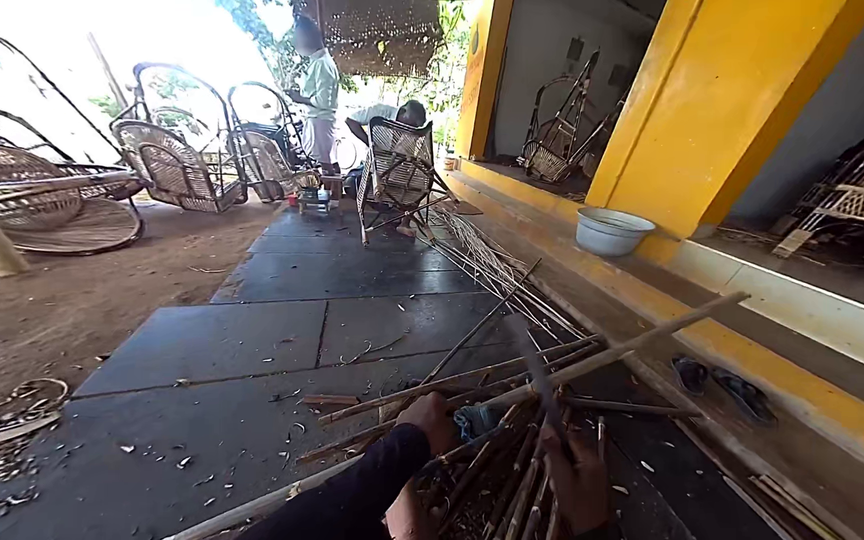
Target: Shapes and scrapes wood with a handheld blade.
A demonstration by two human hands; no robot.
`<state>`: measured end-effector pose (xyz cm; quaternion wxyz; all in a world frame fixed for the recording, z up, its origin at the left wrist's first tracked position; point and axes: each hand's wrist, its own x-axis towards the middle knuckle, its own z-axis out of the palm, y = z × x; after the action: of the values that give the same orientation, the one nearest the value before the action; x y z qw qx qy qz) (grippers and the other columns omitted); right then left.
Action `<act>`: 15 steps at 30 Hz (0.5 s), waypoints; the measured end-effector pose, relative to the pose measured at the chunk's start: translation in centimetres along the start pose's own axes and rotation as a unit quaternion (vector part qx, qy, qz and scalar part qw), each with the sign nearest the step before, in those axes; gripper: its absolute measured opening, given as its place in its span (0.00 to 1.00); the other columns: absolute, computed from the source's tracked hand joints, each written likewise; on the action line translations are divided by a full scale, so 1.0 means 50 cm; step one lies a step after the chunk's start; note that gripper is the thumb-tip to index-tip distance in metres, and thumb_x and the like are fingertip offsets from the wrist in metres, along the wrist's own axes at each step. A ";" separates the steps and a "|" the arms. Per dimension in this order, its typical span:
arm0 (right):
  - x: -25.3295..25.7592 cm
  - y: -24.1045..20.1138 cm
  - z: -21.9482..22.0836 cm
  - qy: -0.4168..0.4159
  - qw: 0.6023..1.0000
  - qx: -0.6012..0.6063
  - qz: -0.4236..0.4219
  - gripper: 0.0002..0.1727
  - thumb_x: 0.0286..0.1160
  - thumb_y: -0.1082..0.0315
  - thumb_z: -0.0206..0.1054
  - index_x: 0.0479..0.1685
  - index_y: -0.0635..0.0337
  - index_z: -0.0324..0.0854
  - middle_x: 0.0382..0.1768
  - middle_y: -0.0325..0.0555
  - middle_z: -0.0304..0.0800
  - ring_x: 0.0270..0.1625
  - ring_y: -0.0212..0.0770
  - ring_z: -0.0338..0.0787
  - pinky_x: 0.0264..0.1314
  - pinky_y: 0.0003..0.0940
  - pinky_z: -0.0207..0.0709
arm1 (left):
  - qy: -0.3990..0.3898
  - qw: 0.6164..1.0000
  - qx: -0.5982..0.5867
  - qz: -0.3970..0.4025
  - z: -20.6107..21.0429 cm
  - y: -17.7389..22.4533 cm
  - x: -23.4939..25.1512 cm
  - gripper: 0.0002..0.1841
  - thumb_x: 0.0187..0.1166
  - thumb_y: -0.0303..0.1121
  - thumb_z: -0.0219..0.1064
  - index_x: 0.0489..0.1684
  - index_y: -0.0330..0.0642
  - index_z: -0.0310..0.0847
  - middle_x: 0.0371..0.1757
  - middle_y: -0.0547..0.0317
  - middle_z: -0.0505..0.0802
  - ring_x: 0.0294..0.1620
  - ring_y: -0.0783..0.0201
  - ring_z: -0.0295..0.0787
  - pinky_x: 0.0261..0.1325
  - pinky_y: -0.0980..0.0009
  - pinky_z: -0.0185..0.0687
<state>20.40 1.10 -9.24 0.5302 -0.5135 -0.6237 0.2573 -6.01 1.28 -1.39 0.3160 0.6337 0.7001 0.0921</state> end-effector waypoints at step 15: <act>0.002 -0.009 0.002 -0.006 1.000 -0.009 -0.022 0.25 0.85 0.45 0.61 0.39 0.61 0.88 0.15 0.40 0.80 0.14 0.38 0.80 0.18 0.41 0.79 | 0.033 0.997 -0.013 0.076 0.014 -0.014 0.020 0.14 0.73 0.41 0.67 0.45 0.42 0.92 0.49 0.46 0.96 0.55 0.46 0.93 0.60 0.35 0.84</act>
<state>20.13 1.08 -8.84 0.5272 -0.5026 -0.6405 0.2433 -6.20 1.94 -2.62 0.2936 0.6771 0.6588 0.1456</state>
